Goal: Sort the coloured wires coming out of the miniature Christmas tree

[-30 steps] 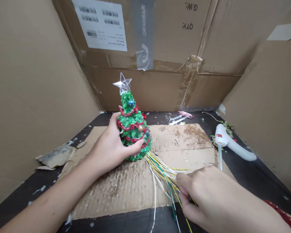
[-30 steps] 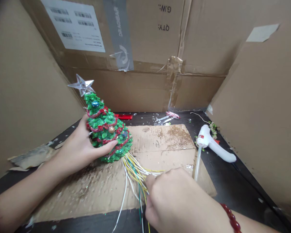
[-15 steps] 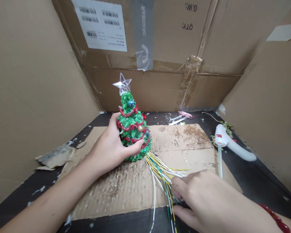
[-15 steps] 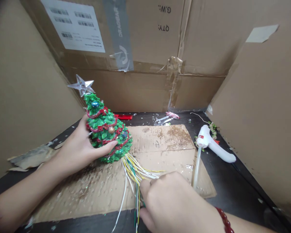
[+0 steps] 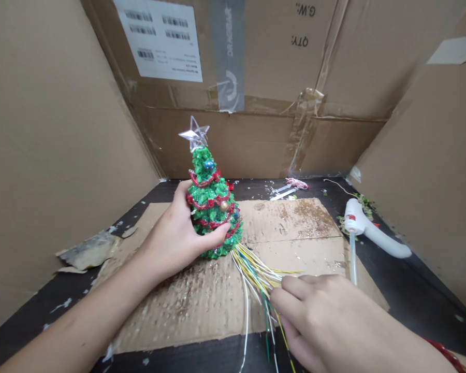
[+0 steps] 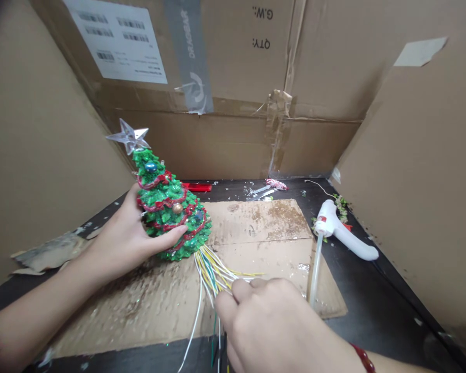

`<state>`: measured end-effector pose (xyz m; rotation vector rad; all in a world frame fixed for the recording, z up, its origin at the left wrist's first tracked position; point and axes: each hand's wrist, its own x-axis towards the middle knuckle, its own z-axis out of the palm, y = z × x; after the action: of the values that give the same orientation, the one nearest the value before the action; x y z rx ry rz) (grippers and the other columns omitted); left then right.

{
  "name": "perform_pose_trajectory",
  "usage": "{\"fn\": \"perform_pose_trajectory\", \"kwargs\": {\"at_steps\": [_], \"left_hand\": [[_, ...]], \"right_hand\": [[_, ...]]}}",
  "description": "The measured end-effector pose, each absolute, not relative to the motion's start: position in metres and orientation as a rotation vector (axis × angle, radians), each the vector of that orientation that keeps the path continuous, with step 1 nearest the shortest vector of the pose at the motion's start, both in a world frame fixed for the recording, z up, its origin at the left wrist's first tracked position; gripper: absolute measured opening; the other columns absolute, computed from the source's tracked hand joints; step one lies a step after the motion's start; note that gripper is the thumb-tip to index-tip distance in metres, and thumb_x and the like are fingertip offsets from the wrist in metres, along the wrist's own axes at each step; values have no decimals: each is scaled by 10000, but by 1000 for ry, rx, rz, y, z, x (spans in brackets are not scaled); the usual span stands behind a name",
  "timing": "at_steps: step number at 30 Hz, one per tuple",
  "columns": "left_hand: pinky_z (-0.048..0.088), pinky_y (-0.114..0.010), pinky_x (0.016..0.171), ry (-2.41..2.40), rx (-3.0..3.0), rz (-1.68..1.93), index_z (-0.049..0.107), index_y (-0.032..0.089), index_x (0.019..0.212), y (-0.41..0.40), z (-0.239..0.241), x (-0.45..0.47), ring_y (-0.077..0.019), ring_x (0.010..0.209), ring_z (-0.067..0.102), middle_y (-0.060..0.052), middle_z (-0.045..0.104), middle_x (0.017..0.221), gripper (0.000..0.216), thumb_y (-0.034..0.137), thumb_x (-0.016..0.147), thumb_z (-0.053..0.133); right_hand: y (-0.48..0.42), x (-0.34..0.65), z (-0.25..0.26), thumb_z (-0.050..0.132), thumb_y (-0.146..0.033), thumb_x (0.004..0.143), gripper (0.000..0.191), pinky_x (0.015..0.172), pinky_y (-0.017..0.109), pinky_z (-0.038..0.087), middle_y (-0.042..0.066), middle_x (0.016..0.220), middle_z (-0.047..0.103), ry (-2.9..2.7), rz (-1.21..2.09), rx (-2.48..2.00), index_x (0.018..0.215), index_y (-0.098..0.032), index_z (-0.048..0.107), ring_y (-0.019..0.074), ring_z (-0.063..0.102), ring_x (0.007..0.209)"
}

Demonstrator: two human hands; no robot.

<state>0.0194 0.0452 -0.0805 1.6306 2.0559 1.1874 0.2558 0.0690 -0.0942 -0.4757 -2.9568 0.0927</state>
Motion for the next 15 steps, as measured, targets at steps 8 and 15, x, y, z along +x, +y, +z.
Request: {"fn": "perform_pose_trajectory", "kwargs": {"at_steps": [8,15], "left_hand": [[370,-289,1026,2068,1639,1166,321,233,1249,46,-82,18,-152,1012,543,21,539,1112,711,460,672,669],[388,-259,999,2088,1636,1148,324,246,1252,45,-81,18,-138,1018,537,32,534,1112,709,466,674,671]], "right_hand": [[72,256,-91,424,-79,767,134,470,291,230,-13,696,525,-2897,209,-495,755,-209,451,154,463,513],[72,258,-93,463,-50,770,151,480,284,254,-14,649,531,-2865,298,-522,724,-194,459,147,464,509]]}}
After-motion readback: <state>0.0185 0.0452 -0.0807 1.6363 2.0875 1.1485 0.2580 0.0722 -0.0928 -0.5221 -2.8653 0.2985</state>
